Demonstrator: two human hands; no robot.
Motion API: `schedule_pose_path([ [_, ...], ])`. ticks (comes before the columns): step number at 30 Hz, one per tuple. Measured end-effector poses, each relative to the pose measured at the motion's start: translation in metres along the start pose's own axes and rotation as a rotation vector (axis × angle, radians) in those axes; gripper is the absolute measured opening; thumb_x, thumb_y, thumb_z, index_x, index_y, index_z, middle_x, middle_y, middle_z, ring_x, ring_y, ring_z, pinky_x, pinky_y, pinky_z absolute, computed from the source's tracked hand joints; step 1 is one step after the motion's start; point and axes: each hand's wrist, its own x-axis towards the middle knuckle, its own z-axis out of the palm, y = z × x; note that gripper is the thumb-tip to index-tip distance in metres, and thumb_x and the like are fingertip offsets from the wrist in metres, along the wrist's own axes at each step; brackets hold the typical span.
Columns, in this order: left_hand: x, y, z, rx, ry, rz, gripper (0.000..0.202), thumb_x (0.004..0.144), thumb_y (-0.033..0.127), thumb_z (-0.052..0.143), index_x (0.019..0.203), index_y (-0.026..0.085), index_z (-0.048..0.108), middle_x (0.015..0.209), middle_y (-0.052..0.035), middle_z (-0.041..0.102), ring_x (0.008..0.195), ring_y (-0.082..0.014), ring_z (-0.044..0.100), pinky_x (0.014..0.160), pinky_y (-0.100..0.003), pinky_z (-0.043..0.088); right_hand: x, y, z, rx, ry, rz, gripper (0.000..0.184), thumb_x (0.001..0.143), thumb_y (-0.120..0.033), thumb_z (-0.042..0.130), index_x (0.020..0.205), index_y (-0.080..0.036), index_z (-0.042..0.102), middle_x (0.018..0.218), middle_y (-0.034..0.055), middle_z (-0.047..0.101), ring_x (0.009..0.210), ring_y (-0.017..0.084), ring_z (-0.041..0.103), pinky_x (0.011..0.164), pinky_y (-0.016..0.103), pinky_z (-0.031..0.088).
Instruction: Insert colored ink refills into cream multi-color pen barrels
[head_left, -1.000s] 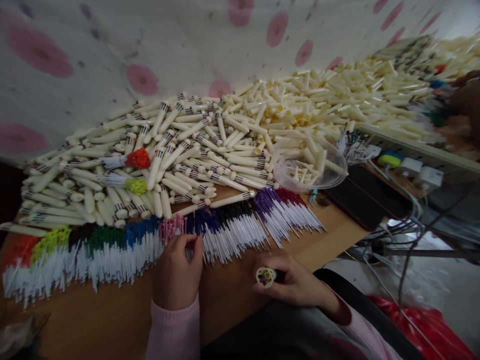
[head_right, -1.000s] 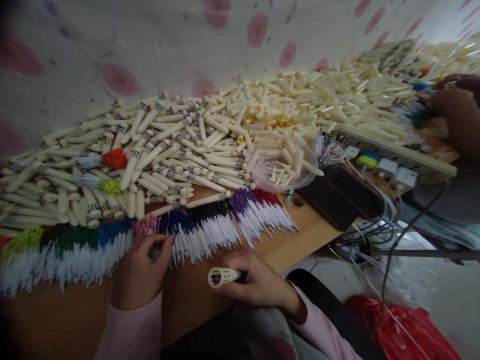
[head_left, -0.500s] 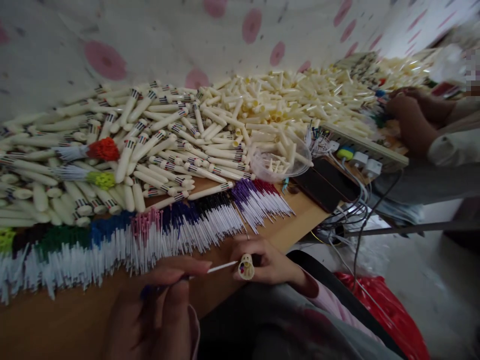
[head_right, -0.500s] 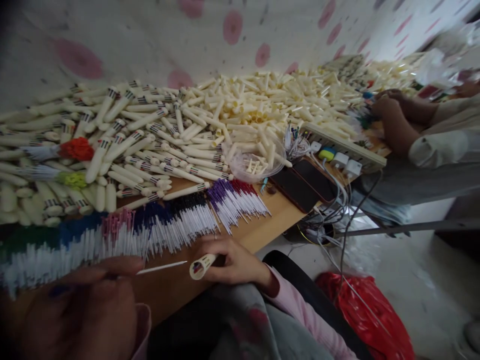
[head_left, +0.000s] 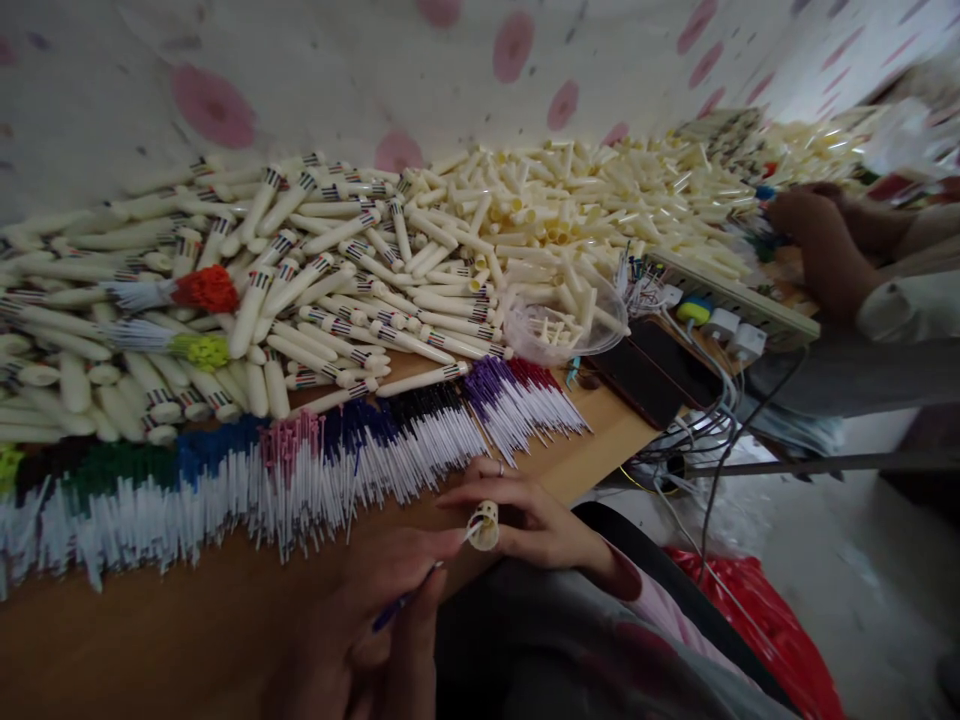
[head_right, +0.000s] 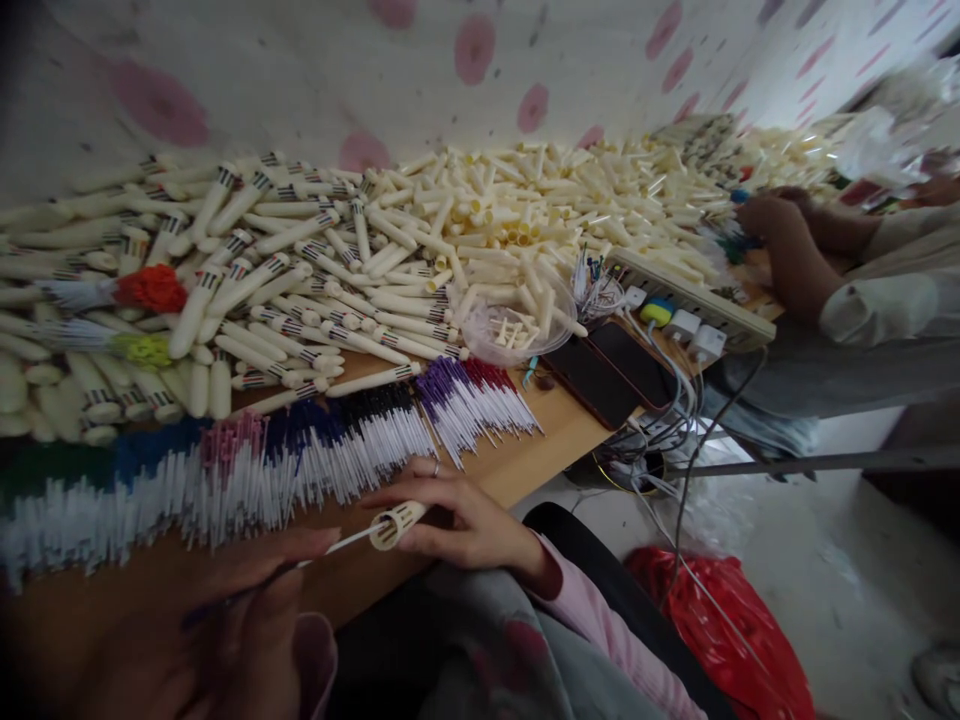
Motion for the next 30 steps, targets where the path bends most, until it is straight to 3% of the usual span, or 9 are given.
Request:
schedule_pose_path([
  [3,0.008,-0.004,-0.003,-0.01,-0.176,0.103,0.021,0.084,0.018,0.061,0.101,0.03,0.064,0.089,0.0004,0.079,0.079,-0.019,0.077,0.066,-0.027,0.066,-0.001,0.003,0.0,-0.013,0.001,-0.002,0.051,0.095,-0.058,0.052,0.128,-0.021,0.065,0.099,0.0066,0.059,0.09,0.019,0.053,0.086,0.036,0.046],
  [5,0.01,-0.004,-0.003,-0.024,-0.218,0.166,0.024,0.085,0.015,0.06,0.105,0.027,0.063,0.093,-0.0008,0.079,0.081,-0.017,0.077,0.071,-0.024,0.065,-0.001,0.005,0.0,-0.011,0.004,-0.009,0.049,0.096,-0.056,0.053,0.129,-0.021,0.065,0.099,0.0067,0.059,0.09,0.019,0.052,0.086,0.036,0.046],
  [10,0.009,-0.001,0.002,-0.068,-0.127,0.214,0.018,0.088,0.012,0.058,0.101,0.024,0.06,0.094,0.0021,0.079,0.082,-0.01,0.076,0.079,-0.014,0.061,-0.001,0.007,0.001,-0.006,0.009,-0.014,0.044,0.095,-0.05,0.058,0.128,-0.022,0.065,0.101,0.0069,0.06,0.091,0.019,0.053,0.087,0.036,0.046],
  [16,0.004,-0.008,0.007,-0.036,-0.186,0.183,0.022,0.09,0.018,0.06,0.108,0.029,0.063,0.102,0.0032,0.079,0.088,-0.0119,0.076,0.083,-0.016,0.06,0.0,0.009,0.003,-0.051,0.02,-0.027,0.042,0.096,-0.05,0.057,0.127,-0.023,0.066,0.096,0.0048,0.056,0.089,0.017,0.053,0.084,0.033,0.047],
  [20,0.005,-0.007,0.01,-0.068,-0.151,0.142,0.022,0.091,0.018,0.058,0.106,0.032,0.065,0.099,0.004,0.079,0.086,-0.013,0.077,0.077,-0.017,0.062,0.001,0.009,0.004,-0.078,0.028,-0.031,0.043,0.096,-0.052,0.055,0.126,-0.023,0.066,0.094,0.0044,0.055,0.089,0.017,0.054,0.084,0.033,0.049],
  [27,0.013,0.002,0.016,-0.03,-0.036,0.177,0.014,0.087,0.017,0.06,0.092,0.027,0.069,0.091,0.0021,0.079,0.078,-0.0116,0.076,0.074,-0.015,0.06,0.003,0.01,0.005,-0.122,0.056,-0.068,0.042,0.095,-0.05,0.057,0.123,-0.02,0.068,0.098,0.0067,0.063,0.09,0.017,0.057,0.083,0.032,0.051],
  [30,0.009,0.005,0.024,-0.121,0.101,0.096,0.009,0.085,0.015,0.064,0.085,0.023,0.067,0.084,0.0013,0.077,0.073,-0.0109,0.074,0.068,-0.015,0.06,0.001,0.013,0.005,-0.12,0.074,-0.104,0.04,0.09,-0.044,0.066,0.119,-0.017,0.07,0.098,0.0075,0.07,0.09,0.016,0.063,0.082,0.029,0.053],
])
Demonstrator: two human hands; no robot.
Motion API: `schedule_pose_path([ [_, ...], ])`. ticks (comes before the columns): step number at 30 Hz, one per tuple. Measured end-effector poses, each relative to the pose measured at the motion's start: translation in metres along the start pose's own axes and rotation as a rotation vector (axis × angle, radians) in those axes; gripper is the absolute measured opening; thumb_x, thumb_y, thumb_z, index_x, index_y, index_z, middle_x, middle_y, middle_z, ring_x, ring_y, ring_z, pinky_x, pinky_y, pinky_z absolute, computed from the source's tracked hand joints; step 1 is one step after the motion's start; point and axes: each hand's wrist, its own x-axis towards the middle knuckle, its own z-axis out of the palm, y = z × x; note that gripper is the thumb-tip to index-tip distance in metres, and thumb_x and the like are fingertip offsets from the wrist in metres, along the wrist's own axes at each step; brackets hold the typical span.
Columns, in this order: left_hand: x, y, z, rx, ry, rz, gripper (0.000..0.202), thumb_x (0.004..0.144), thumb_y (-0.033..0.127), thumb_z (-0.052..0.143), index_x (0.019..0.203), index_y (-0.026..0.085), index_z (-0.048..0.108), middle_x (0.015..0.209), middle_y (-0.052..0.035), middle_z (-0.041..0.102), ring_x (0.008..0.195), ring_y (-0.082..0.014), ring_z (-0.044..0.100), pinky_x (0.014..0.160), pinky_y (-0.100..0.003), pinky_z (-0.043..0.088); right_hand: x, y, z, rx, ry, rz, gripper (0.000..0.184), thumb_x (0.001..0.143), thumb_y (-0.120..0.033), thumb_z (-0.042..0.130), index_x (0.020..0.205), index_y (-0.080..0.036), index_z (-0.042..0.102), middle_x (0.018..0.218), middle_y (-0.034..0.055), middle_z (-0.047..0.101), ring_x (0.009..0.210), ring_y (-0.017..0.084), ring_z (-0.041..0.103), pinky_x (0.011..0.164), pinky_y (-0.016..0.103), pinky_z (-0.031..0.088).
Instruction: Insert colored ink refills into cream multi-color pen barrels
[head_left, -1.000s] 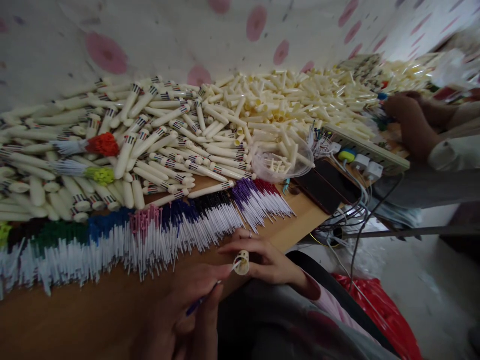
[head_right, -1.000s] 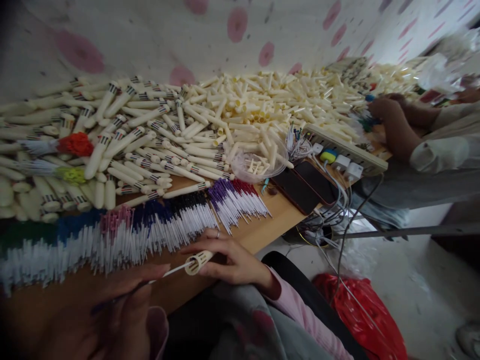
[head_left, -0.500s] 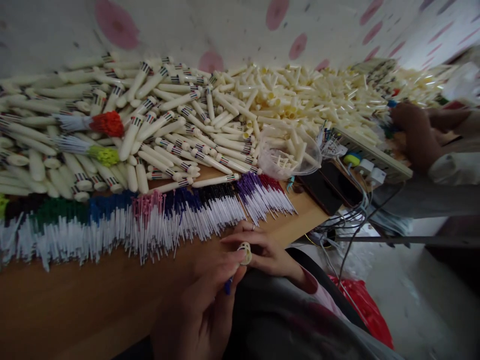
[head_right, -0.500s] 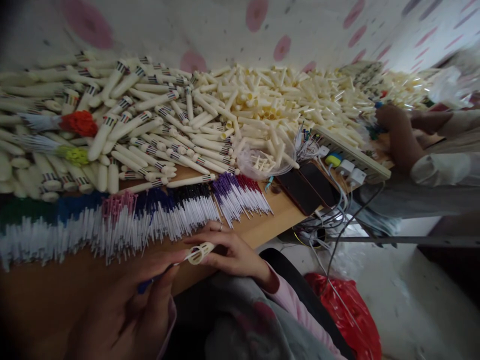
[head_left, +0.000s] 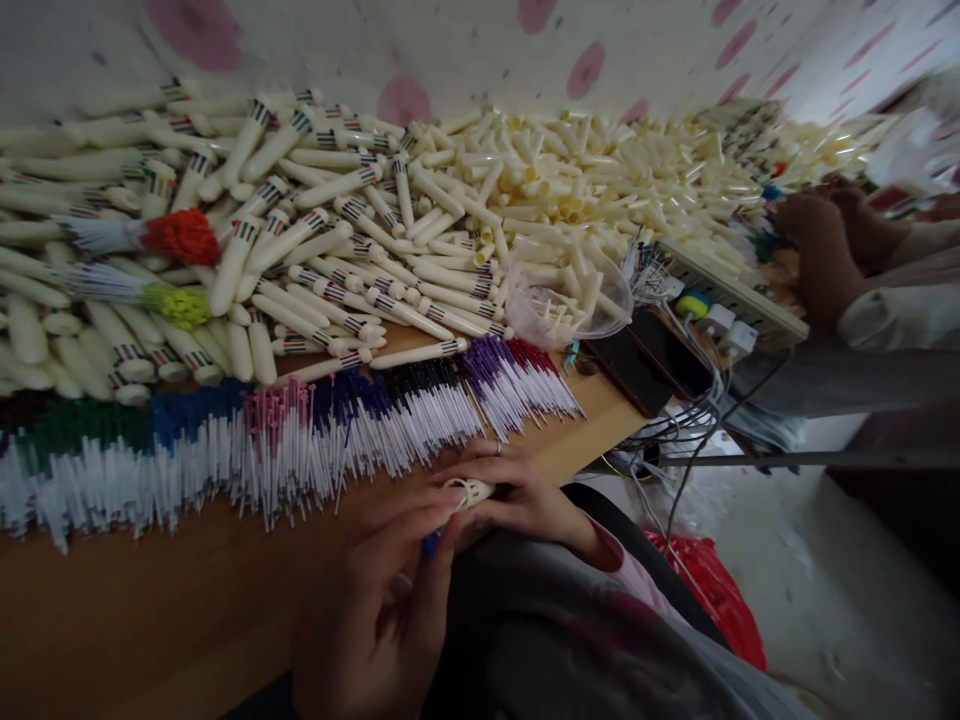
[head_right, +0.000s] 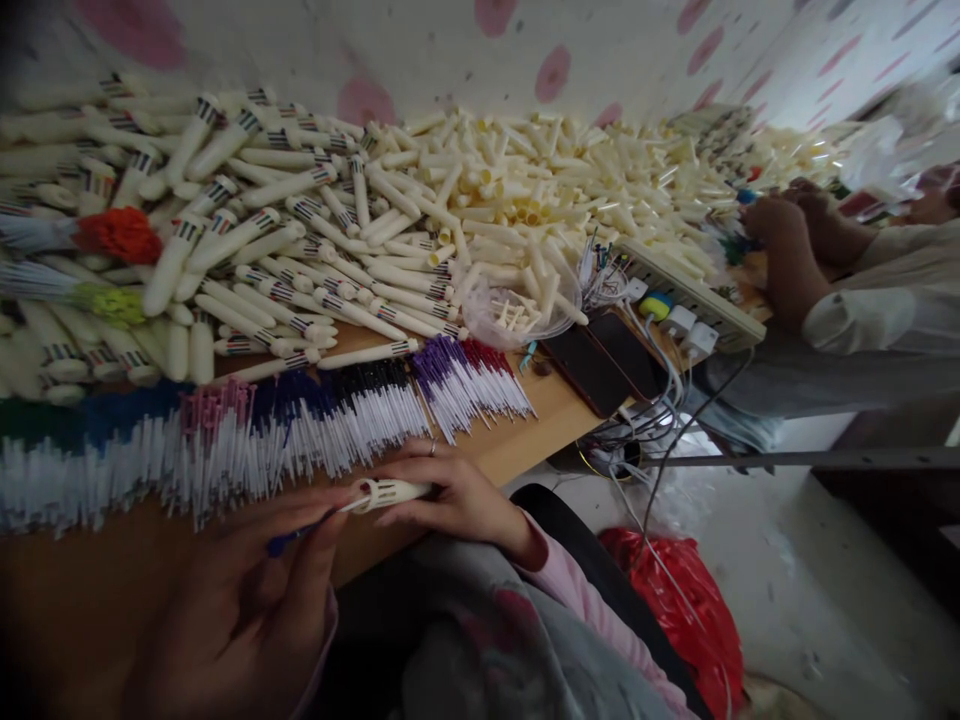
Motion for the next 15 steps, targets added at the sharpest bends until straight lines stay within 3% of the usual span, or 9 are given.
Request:
schedule_pose_path([
  [2,-0.006,-0.001,0.005,-0.092,0.106,-0.126,0.01,0.086,0.012,0.065,0.086,0.022,0.067,0.081,0.0016,0.075,0.075,-0.0111,0.072,0.068,-0.017,0.059,-0.002,0.002,0.0,0.034,-0.001,0.003,0.039,0.086,-0.038,0.073,0.118,-0.015,0.07,0.101,0.0081,0.074,0.091,0.016,0.068,0.083,0.027,0.054],
  [4,-0.012,-0.006,0.007,-0.153,0.103,-0.196,0.014,0.086,0.009,0.066,0.089,0.022,0.067,0.084,0.0031,0.074,0.079,-0.0102,0.07,0.075,-0.018,0.058,-0.004,0.002,0.0,0.069,-0.009,0.038,0.04,0.084,-0.033,0.076,0.118,-0.014,0.07,0.104,0.0087,0.076,0.092,0.017,0.071,0.083,0.026,0.055],
  [8,-0.014,-0.019,0.003,-0.203,-0.012,-0.228,0.016,0.086,0.009,0.067,0.09,0.025,0.068,0.091,0.0046,0.071,0.089,-0.0089,0.067,0.084,-0.017,0.055,-0.005,0.001,-0.001,0.085,-0.029,0.103,0.04,0.083,-0.031,0.077,0.118,-0.014,0.07,0.109,0.0096,0.076,0.096,0.018,0.073,0.085,0.025,0.056],
  [11,-0.011,-0.022,-0.001,-0.176,-0.053,-0.255,0.014,0.086,0.011,0.068,0.087,0.026,0.07,0.091,0.0044,0.069,0.09,-0.0085,0.066,0.082,-0.015,0.054,-0.003,0.0,-0.002,0.08,-0.029,0.092,0.041,0.082,-0.029,0.078,0.119,-0.013,0.07,0.109,0.0102,0.077,0.095,0.018,0.073,0.084,0.024,0.056],
  [15,-0.011,-0.02,-0.002,-0.143,0.009,-0.319,0.013,0.084,0.015,0.071,0.088,0.027,0.072,0.087,0.0054,0.071,0.081,-0.008,0.068,0.074,-0.013,0.056,-0.001,0.001,-0.001,0.067,-0.045,0.061,0.042,0.083,-0.026,0.077,0.124,-0.017,0.069,0.111,0.0095,0.076,0.097,0.017,0.073,0.086,0.024,0.055],
])
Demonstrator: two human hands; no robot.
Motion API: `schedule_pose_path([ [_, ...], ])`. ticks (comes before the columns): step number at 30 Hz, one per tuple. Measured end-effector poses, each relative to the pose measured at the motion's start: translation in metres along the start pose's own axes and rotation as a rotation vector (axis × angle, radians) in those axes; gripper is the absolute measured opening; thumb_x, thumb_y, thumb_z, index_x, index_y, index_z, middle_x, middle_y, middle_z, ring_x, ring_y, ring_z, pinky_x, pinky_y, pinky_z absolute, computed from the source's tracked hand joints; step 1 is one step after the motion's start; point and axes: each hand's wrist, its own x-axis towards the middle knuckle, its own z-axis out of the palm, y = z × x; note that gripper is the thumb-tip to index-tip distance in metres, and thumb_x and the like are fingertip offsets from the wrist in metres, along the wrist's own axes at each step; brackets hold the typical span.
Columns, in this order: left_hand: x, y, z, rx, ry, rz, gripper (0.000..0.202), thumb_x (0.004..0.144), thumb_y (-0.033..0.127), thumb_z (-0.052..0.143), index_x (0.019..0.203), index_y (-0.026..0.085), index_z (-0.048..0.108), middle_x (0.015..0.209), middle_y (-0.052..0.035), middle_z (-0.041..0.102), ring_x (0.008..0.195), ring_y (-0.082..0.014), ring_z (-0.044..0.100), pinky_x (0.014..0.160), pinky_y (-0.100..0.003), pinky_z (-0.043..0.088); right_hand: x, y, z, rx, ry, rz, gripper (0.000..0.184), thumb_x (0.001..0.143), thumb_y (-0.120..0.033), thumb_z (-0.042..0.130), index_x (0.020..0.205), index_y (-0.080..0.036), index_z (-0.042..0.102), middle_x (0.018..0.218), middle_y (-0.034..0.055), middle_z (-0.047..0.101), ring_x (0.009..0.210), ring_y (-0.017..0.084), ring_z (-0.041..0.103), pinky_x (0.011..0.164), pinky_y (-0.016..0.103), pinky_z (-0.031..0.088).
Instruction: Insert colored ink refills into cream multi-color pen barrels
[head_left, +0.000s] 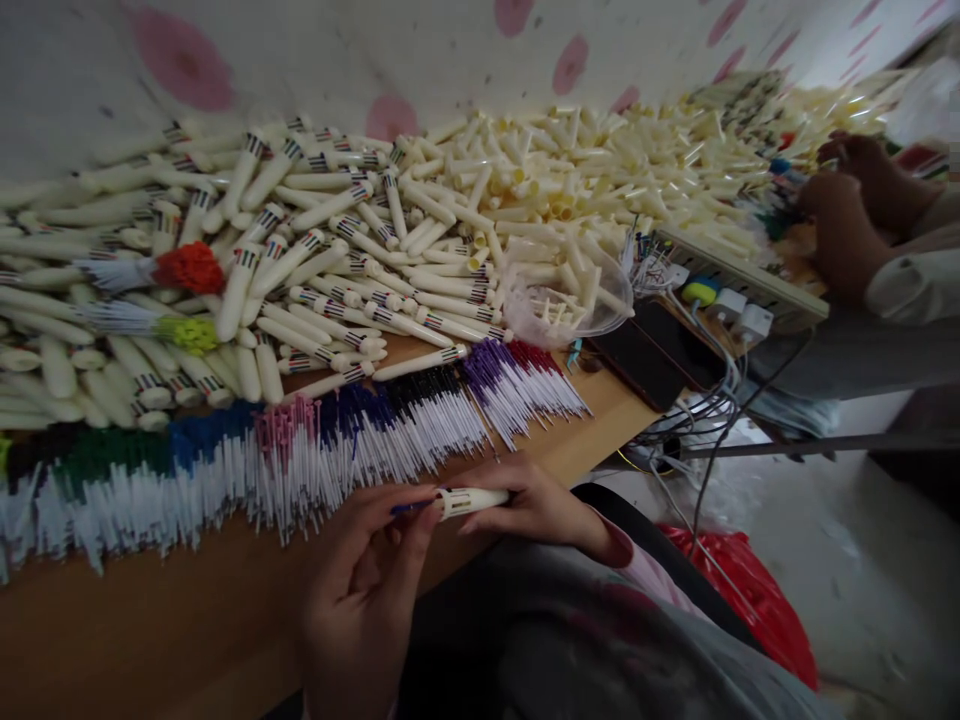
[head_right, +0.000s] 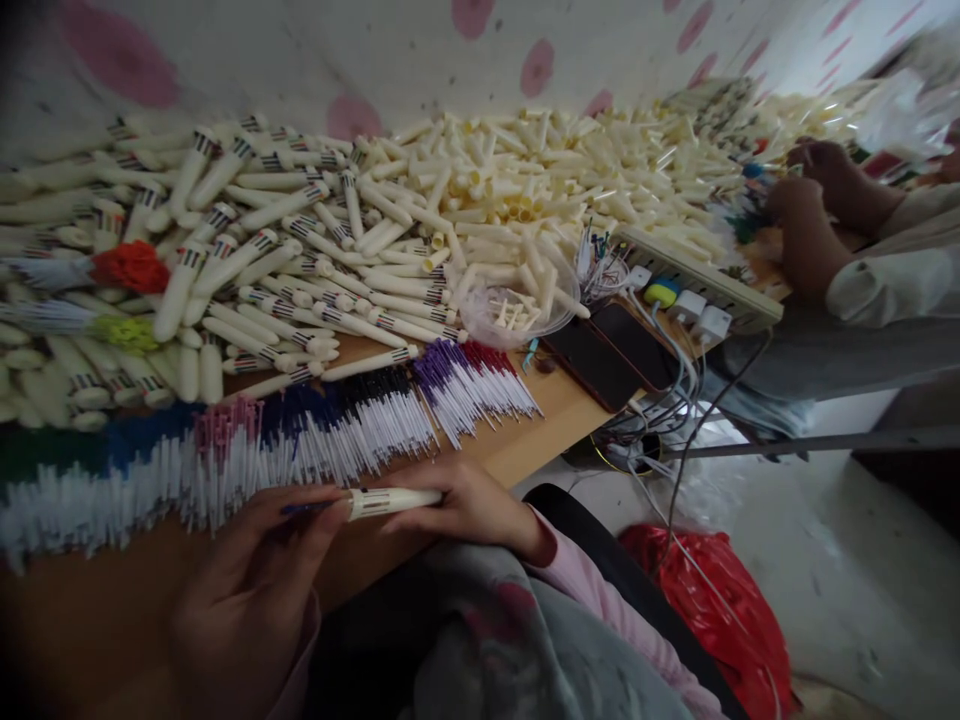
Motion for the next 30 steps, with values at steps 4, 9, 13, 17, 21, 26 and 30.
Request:
schedule_pose_path([
  [4,-0.001,0.002,0.002,-0.027,0.089,-0.051,0.015,0.079,0.014,0.074,0.088,0.026,0.071,0.082,0.0064,0.073,0.074,-0.0082,0.07,0.069,-0.012,0.057,0.001,-0.001,0.0,0.001,-0.008,0.024,0.042,0.083,-0.027,0.077,0.123,-0.017,0.069,0.109,0.009,0.077,0.096,0.017,0.073,0.084,0.024,0.055],
  [9,0.0,0.006,0.004,-0.026,0.068,-0.073,0.009,0.081,0.014,0.072,0.082,0.023,0.07,0.081,0.0036,0.072,0.076,-0.0107,0.07,0.071,-0.017,0.059,0.001,-0.003,0.0,-0.006,-0.014,0.041,0.04,0.084,-0.028,0.076,0.122,-0.017,0.069,0.106,0.0087,0.077,0.094,0.017,0.073,0.084,0.024,0.055],
  [13,-0.001,0.007,0.003,0.028,0.096,-0.092,0.008,0.079,0.016,0.074,0.082,0.022,0.07,0.079,0.0021,0.073,0.074,-0.0137,0.071,0.07,-0.022,0.06,0.001,-0.003,0.001,0.001,-0.011,0.053,0.04,0.084,-0.028,0.076,0.122,-0.018,0.07,0.105,0.0081,0.077,0.093,0.016,0.073,0.083,0.023,0.055],
  [17,-0.004,0.006,0.001,0.08,0.116,-0.046,0.013,0.079,0.014,0.075,0.084,0.025,0.071,0.081,0.0062,0.073,0.077,-0.0098,0.069,0.075,-0.017,0.056,0.001,-0.003,0.0,-0.01,-0.033,0.071,0.039,0.085,-0.029,0.075,0.123,-0.018,0.07,0.107,0.0085,0.077,0.094,0.016,0.073,0.084,0.025,0.055],
  [21,-0.008,0.008,-0.003,0.112,0.117,-0.068,0.014,0.079,0.015,0.075,0.085,0.027,0.071,0.083,0.0081,0.075,0.079,-0.0087,0.07,0.078,-0.016,0.056,0.001,-0.003,0.0,0.007,-0.037,0.083,0.04,0.086,-0.026,0.074,0.125,-0.019,0.068,0.111,0.0091,0.076,0.1,0.016,0.072,0.088,0.025,0.054],
  [26,-0.016,0.016,-0.011,0.049,0.07,-0.18,0.008,0.085,0.023,0.069,0.087,0.029,0.074,0.088,0.0047,0.078,0.083,-0.0151,0.074,0.078,-0.024,0.061,0.001,-0.003,0.0,0.016,-0.023,0.056,0.038,0.085,-0.026,0.075,0.123,-0.019,0.07,0.11,0.0083,0.076,0.1,0.016,0.071,0.088,0.024,0.054],
  [30,-0.015,0.018,-0.019,0.03,0.061,-0.316,0.013,0.09,0.032,0.064,0.087,0.03,0.077,0.087,0.0022,0.078,0.087,-0.0187,0.074,0.084,-0.029,0.061,0.002,-0.002,0.0,-0.014,-0.027,0.019,0.04,0.084,-0.025,0.076,0.123,-0.019,0.069,0.109,0.0084,0.076,0.096,0.016,0.072,0.086,0.024,0.054],
])
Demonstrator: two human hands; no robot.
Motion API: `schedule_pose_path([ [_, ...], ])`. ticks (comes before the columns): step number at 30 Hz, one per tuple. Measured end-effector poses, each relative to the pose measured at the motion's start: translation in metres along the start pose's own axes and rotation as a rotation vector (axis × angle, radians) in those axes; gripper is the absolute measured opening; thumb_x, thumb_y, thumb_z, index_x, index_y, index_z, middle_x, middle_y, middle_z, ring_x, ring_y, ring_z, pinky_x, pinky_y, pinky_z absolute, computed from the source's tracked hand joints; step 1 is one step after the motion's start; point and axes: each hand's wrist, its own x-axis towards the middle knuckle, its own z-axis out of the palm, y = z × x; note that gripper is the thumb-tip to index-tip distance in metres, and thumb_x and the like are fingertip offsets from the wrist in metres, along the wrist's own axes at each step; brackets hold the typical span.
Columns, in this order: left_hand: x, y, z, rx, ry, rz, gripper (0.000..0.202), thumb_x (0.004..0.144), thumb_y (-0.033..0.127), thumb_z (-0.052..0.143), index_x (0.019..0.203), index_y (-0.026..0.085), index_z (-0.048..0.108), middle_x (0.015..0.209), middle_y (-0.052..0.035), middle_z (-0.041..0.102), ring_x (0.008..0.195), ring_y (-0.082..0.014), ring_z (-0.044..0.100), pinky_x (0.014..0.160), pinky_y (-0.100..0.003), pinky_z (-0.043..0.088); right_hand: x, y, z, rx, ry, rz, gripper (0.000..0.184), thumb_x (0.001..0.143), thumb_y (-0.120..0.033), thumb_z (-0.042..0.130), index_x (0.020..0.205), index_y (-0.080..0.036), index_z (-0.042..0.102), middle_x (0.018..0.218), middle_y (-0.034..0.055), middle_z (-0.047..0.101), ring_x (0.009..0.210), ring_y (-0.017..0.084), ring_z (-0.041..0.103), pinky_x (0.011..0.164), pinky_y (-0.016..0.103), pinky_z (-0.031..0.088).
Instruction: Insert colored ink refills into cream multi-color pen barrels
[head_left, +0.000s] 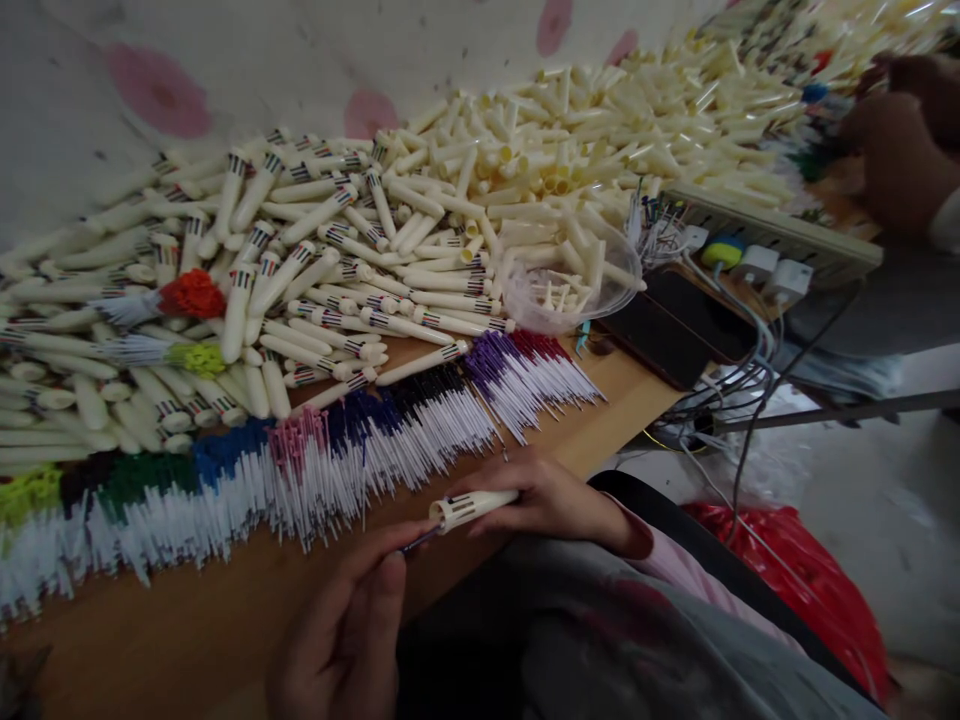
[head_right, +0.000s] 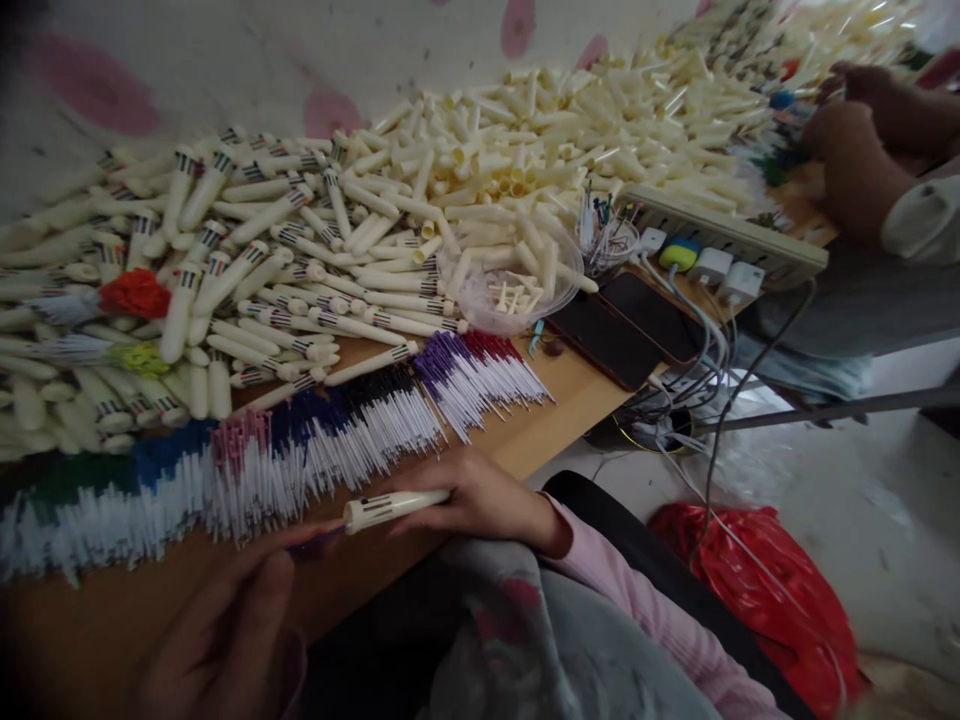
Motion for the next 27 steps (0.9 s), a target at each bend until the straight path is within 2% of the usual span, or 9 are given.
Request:
schedule_pose_path([
  [4,0.011,-0.002,-0.007,-0.08,-0.132,-0.129,0.011,0.086,0.035,0.069,0.083,0.029,0.078,0.082,0.001,0.079,0.077,-0.0177,0.075,0.074,-0.025,0.063,0.001,0.0,-0.001,-0.03,-0.03,-0.021,0.039,0.085,-0.026,0.075,0.122,-0.014,0.069,0.105,0.0094,0.077,0.093,0.015,0.072,0.083,0.022,0.054],
  [9,0.021,-0.009,-0.01,-0.079,-0.228,-0.165,0.007,0.075,0.032,0.08,0.077,0.025,0.078,0.08,-0.0007,0.079,0.072,-0.014,0.074,0.064,-0.014,0.059,0.001,0.0,-0.002,-0.066,-0.055,-0.016,0.035,0.087,-0.026,0.074,0.121,-0.016,0.07,0.105,0.0083,0.076,0.091,0.015,0.071,0.081,0.023,0.053],
  [11,0.022,-0.012,-0.012,-0.08,-0.229,-0.227,0.012,0.07,0.032,0.084,0.077,0.025,0.078,0.079,-0.0007,0.079,0.068,-0.013,0.074,0.06,-0.012,0.058,0.001,0.0,-0.003,-0.067,-0.07,-0.006,0.035,0.089,-0.026,0.072,0.122,-0.016,0.069,0.105,0.0084,0.076,0.09,0.015,0.071,0.08,0.023,0.053],
  [14,0.023,-0.014,-0.014,-0.149,-0.211,-0.389,0.022,0.063,0.033,0.089,0.08,0.024,0.078,0.081,-0.0009,0.08,0.061,-0.0128,0.073,0.055,-0.013,0.058,0.001,0.001,-0.002,-0.071,-0.062,-0.023,0.034,0.089,-0.025,0.072,0.122,-0.016,0.069,0.104,0.0084,0.076,0.089,0.015,0.071,0.078,0.023,0.053],
  [19,0.024,-0.011,-0.016,-0.278,-0.237,-0.57,0.028,0.06,0.035,0.091,0.081,0.024,0.078,0.086,-0.0019,0.081,0.065,-0.0159,0.075,0.052,-0.015,0.058,0.001,0.003,-0.001,-0.086,-0.021,-0.08,0.035,0.087,-0.026,0.074,0.121,-0.017,0.07,0.1,0.0074,0.077,0.087,0.014,0.071,0.077,0.022,0.053],
  [22,0.024,-0.006,-0.015,-0.282,-0.241,-0.615,0.03,0.059,0.035,0.092,0.081,0.023,0.076,0.085,-0.0022,0.081,0.064,-0.0166,0.075,0.051,-0.016,0.058,0.001,0.003,-0.001,-0.08,-0.027,-0.071,0.034,0.088,-0.028,0.072,0.121,-0.017,0.07,0.101,0.0073,0.076,0.088,0.015,0.071,0.079,0.023,0.053],
  [27,0.025,-0.003,-0.016,-0.221,-0.234,-0.576,0.035,0.06,0.035,0.091,0.088,0.022,0.074,0.077,-0.0007,0.079,0.06,-0.0152,0.074,0.052,-0.016,0.058,0.001,0.003,0.0,-0.085,-0.024,-0.082,0.034,0.089,-0.029,0.072,0.121,-0.018,0.07,0.101,0.0073,0.076,0.09,0.015,0.071,0.08,0.023,0.053],
])
